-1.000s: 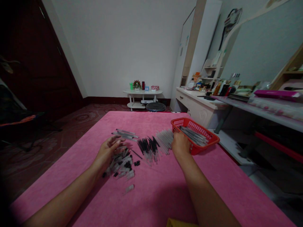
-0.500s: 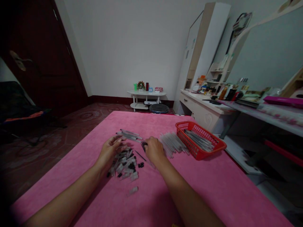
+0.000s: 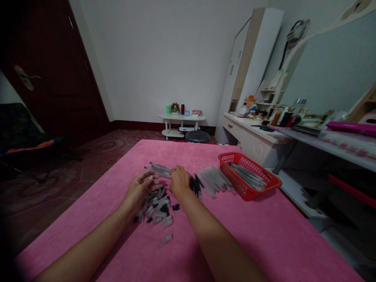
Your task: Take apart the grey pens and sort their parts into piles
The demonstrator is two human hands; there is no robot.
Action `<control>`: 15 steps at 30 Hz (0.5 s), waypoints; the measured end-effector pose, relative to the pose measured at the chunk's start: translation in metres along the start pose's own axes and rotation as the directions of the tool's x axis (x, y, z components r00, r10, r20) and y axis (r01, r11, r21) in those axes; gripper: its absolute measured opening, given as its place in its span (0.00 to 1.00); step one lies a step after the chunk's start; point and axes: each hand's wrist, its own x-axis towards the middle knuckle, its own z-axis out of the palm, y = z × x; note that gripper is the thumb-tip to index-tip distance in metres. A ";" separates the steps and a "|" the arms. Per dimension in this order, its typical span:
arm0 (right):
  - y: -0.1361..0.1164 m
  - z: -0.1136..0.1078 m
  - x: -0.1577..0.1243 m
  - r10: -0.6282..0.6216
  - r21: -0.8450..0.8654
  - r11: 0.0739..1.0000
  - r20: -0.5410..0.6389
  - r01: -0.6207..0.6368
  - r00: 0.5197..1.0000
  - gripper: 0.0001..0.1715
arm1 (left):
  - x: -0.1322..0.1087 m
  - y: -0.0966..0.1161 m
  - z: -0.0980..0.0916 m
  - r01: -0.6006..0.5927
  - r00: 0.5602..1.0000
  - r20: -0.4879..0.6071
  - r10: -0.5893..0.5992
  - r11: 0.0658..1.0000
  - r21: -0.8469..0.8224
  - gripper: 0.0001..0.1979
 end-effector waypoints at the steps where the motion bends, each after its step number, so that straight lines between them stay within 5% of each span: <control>1: 0.001 -0.003 -0.001 0.033 0.054 0.998 -0.040 -0.031 0.999 0.13 | 0.000 0.000 0.000 0.009 1.000 0.009 -0.009 1.000 0.004 0.13; 5: 0.008 -0.015 -0.011 0.215 0.482 0.860 -0.045 -0.167 0.976 0.07 | -0.004 0.001 0.006 0.123 0.991 0.051 -0.126 0.990 0.063 0.11; 8: 0.013 -0.017 -0.027 0.240 0.841 0.502 0.091 -0.204 0.967 0.05 | -0.010 0.004 0.015 0.169 0.978 0.110 -0.176 0.983 0.078 0.15; 11: 0.014 -0.015 -0.047 0.220 0.946 0.198 0.211 -0.255 0.953 0.09 | -0.017 0.007 0.024 0.084 0.982 0.172 -0.080 0.996 -0.020 0.22; 15: 0.010 -0.015 -0.065 0.142 0.948 0.105 0.286 -0.302 0.948 0.15 | -0.021 0.007 0.027 0.080 0.972 0.230 -0.049 0.989 -0.128 0.19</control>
